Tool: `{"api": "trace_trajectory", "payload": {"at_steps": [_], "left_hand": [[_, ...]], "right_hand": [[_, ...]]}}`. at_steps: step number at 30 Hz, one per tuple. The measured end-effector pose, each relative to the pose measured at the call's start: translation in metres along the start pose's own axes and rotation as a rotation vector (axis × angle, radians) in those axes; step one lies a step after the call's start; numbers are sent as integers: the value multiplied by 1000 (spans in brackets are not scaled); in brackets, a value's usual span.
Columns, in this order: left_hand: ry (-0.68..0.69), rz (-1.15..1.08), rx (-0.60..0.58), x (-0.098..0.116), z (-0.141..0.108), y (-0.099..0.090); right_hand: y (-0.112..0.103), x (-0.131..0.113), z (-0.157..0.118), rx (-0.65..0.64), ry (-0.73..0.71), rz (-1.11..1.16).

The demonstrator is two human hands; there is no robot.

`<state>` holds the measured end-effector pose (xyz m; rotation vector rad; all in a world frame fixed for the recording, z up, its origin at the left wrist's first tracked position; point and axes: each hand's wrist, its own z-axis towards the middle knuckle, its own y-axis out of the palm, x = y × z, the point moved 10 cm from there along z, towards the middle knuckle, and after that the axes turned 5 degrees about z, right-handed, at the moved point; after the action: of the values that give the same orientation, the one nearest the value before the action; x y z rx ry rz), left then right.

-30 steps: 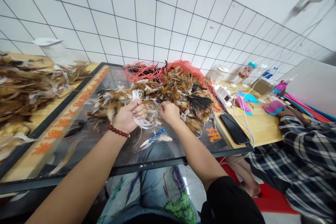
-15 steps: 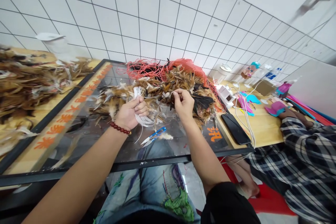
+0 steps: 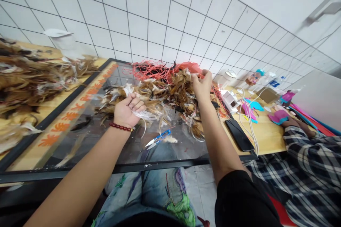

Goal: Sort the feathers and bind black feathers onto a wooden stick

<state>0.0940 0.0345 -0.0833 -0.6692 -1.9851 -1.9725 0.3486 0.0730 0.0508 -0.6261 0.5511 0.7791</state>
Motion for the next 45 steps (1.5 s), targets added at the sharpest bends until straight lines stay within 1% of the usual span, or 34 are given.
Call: {"api": "trace_trajectory", "payload": {"at_steps": [1,2,3,4,5,7,8,9,10,11,13,15,18,20,22,24,26,28,29,30,32,33,34,35,37,40,43,45], "left_hand": [[13,-18,-2,2,0,0],[21,-32,-6,4,0,0],[24,-39,-12,4,0,0],[24,-42,-17,3,0,0],[20,-39,-19,2,0,0],[10,-29,-12,-1,1,-2],[7,-26,-6,-2,1,-3],[4,-26,-2,-3,1,-4],[1,-28,-1,-4,1,-4],[-4,-30,-4,-4,1,-3],[-16,-29,-17,-6,0,-1],[-27,-21,-30,-7,0,0],[-41,-12,-29,-11,0,-1],[-56,-7,-25,-14,1,-2],[-77,7,-29,-18,1,-1],[-104,38,-47,-23,0,2],[-127,89,-67,-28,-1,6],[-138,156,-82,-34,-2,9],[-139,195,-86,-36,-2,9],[-134,239,-84,-39,-2,9],[-98,332,-56,-41,-2,7],[-69,378,-33,-42,-2,6],[-40,419,-7,-41,-3,5],[-19,452,15,-42,-3,4],[-12,474,38,-44,-5,3],[-34,416,26,-47,-5,7],[-73,370,-10,-48,-4,10],[-129,401,-19,-51,-5,9]], "right_hand": [[-2,-8,-7,40,-25,-89],[7,-18,-18,11,-69,-148],[26,-28,-32,-99,-132,-185],[55,-38,-51,-295,-211,-211],[82,-42,-72,-476,-262,-245],[119,-36,-105,-717,-266,-342],[131,-28,-115,-798,-231,-386],[138,-19,-120,-845,-182,-421],[142,-10,-121,-865,-132,-443],[143,-4,-118,-854,-86,-458],[143,3,-108,-779,-25,-491],[149,4,-104,-757,-11,-549],[159,2,-109,-816,-26,-611],[151,-4,-106,-781,-47,-585],[129,-10,-100,-691,-57,-512],[101,-12,-96,-613,-40,-409],[75,-7,-94,-534,23,-253],[51,5,-94,-403,151,-21],[43,13,-97,-333,234,114],[39,22,-101,-279,322,245],[44,34,-114,-241,466,461],[50,35,-120,-253,499,525],[54,32,-124,-268,496,549],[57,26,-127,-283,460,537],[59,10,-130,-304,341,441],[61,-6,-135,-350,213,285],[60,-7,-135,-379,185,168],[55,-1,-131,-365,185,71]]}}
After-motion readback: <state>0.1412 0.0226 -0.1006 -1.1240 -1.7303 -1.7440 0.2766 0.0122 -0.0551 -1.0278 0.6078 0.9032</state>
